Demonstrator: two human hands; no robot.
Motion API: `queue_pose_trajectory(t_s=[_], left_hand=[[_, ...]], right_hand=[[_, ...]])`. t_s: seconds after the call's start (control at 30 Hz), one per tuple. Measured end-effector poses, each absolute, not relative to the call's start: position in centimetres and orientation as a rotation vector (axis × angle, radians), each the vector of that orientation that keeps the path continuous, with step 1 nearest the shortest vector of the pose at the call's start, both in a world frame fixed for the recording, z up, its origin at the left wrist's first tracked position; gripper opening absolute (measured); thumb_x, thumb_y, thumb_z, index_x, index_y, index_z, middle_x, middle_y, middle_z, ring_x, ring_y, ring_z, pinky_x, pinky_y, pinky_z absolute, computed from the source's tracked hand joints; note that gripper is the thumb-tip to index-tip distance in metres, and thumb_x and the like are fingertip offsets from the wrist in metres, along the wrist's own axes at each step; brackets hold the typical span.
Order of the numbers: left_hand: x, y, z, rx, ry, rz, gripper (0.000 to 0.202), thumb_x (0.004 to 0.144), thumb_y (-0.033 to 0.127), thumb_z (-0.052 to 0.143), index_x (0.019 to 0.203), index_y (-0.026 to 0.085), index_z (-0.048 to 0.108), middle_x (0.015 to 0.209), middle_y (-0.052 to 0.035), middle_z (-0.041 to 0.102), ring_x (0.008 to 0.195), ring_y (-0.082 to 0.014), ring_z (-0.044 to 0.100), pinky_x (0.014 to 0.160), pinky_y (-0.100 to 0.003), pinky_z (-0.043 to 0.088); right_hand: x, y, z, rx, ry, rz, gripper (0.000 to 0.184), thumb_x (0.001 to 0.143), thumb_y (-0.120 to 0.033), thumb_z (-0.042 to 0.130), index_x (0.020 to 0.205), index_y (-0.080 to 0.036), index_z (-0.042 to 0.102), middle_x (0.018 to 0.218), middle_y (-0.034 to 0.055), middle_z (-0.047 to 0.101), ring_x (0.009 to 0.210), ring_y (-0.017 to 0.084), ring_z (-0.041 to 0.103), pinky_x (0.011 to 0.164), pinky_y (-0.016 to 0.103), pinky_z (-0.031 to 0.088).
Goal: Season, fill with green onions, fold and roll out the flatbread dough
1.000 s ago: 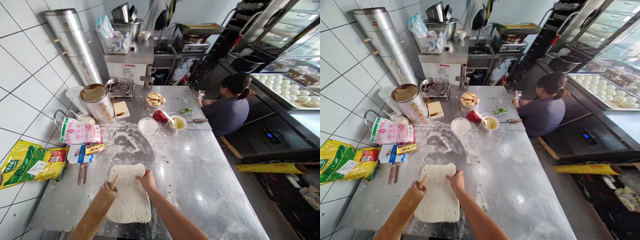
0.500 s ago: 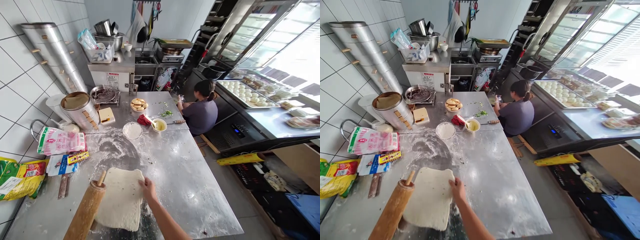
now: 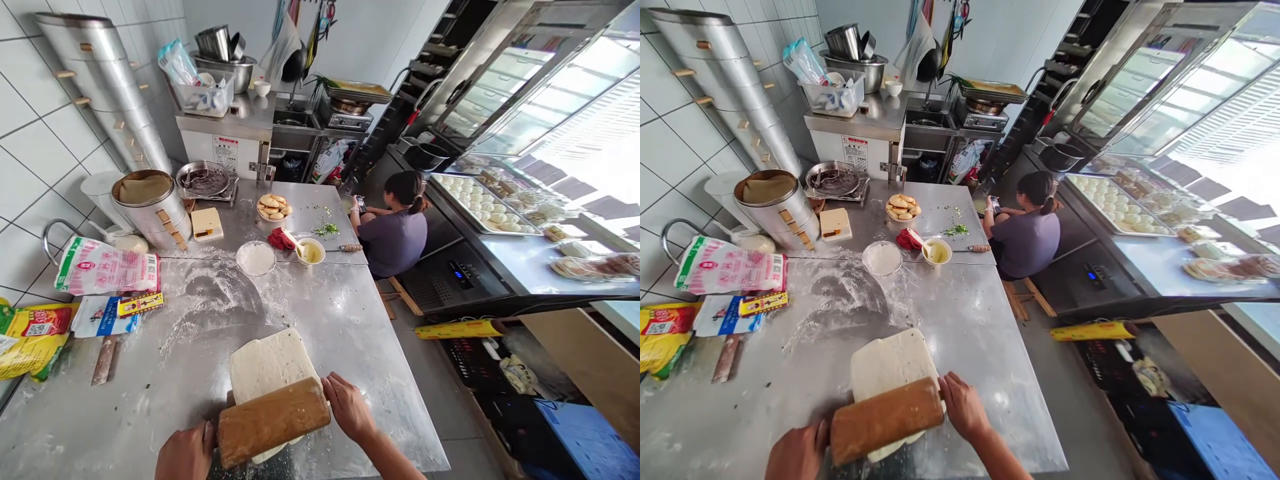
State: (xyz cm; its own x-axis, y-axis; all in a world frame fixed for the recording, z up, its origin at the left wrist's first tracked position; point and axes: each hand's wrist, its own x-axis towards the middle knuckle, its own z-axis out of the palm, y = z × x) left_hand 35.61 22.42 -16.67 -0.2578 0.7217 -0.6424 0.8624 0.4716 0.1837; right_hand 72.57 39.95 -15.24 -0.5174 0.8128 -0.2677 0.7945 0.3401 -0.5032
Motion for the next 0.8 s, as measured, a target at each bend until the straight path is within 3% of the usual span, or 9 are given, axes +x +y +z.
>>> queue_pose_trajectory(t_s=[0.1, 0.23, 0.37, 0.5, 0.6, 0.8], left_hand=[[37.4, 25.3, -17.1, 1.367, 2.096, -0.253, 0.052, 0.101, 0.042, 0.022, 0.091, 0.028, 0.071, 0.085, -0.0093, 0.079, 0.087, -0.0336, 0.075, 0.073, -0.044, 0.051], [37.1, 28.8, -18.4, 1.359, 2.132, -0.294, 0.055, 0.101, 0.040, 0.021, 0.091, 0.026, 0.073, 0.087, -0.0106, 0.079, 0.086, -0.0311, 0.075, 0.073, -0.041, 0.051], [34.0, 35.6, -18.2, 1.364, 2.241, -0.338, 0.053, 0.100, 0.039, 0.024, 0.097, 0.024, 0.075, 0.091, -0.0128, 0.079, 0.088, -0.0316, 0.074, 0.074, -0.041, 0.050], [31.5, 41.8, -16.7, 1.375, 2.311, -0.349, 0.059, 0.100, 0.043, 0.023, 0.095, 0.020, 0.077, 0.100, -0.0170, 0.078, 0.097, -0.0346, 0.073, 0.076, -0.042, 0.050], [33.5, 38.9, -17.2, 1.393, 2.293, -0.356, 0.055, 0.100, 0.041, 0.025, 0.094, 0.022, 0.076, 0.094, -0.0145, 0.078, 0.092, -0.0341, 0.073, 0.075, -0.041, 0.049], [43.1, 22.4, -20.0, 1.413, 2.171, -0.356, 0.047, 0.098, 0.026, 0.026, 0.107, 0.026, 0.072, 0.093, -0.0102, 0.078, 0.085, -0.0298, 0.073, 0.074, -0.040, 0.051]], right_hand=[[72.3, 43.4, -16.9, -1.529, -2.669, 0.858, 0.047, 0.107, -0.042, 0.027, 0.085, -0.024, 0.065, 0.082, 0.0037, 0.069, 0.071, 0.017, 0.061, 0.062, 0.029, 0.034], [71.0, 47.5, -19.6, -1.618, -2.733, 0.767, 0.056, 0.107, -0.045, 0.023, 0.075, -0.022, 0.063, 0.069, 0.0042, 0.068, 0.062, 0.017, 0.058, 0.059, 0.033, 0.023], [66.9, 54.1, -20.9, -1.708, -2.750, 0.663, 0.064, 0.107, -0.043, 0.016, 0.076, -0.019, 0.067, 0.076, 0.0080, 0.071, 0.068, 0.017, 0.060, 0.063, 0.032, 0.031], [63.6, 59.6, -21.2, -1.793, -2.740, 0.560, 0.064, 0.105, -0.056, 0.024, 0.083, -0.017, 0.069, 0.078, 0.0071, 0.070, 0.067, 0.017, 0.058, 0.067, 0.033, 0.041], [65.9, 56.8, -22.3, -1.724, -2.773, 0.551, 0.058, 0.107, -0.048, 0.024, 0.084, -0.017, 0.069, 0.080, 0.0071, 0.071, 0.068, 0.018, 0.059, 0.068, 0.032, 0.039], [76.8, 41.3, -23.5, -1.495, -2.834, 0.600, 0.055, 0.107, -0.031, 0.019, 0.084, -0.020, 0.067, 0.082, 0.0050, 0.072, 0.075, 0.016, 0.063, 0.070, 0.031, 0.034]])
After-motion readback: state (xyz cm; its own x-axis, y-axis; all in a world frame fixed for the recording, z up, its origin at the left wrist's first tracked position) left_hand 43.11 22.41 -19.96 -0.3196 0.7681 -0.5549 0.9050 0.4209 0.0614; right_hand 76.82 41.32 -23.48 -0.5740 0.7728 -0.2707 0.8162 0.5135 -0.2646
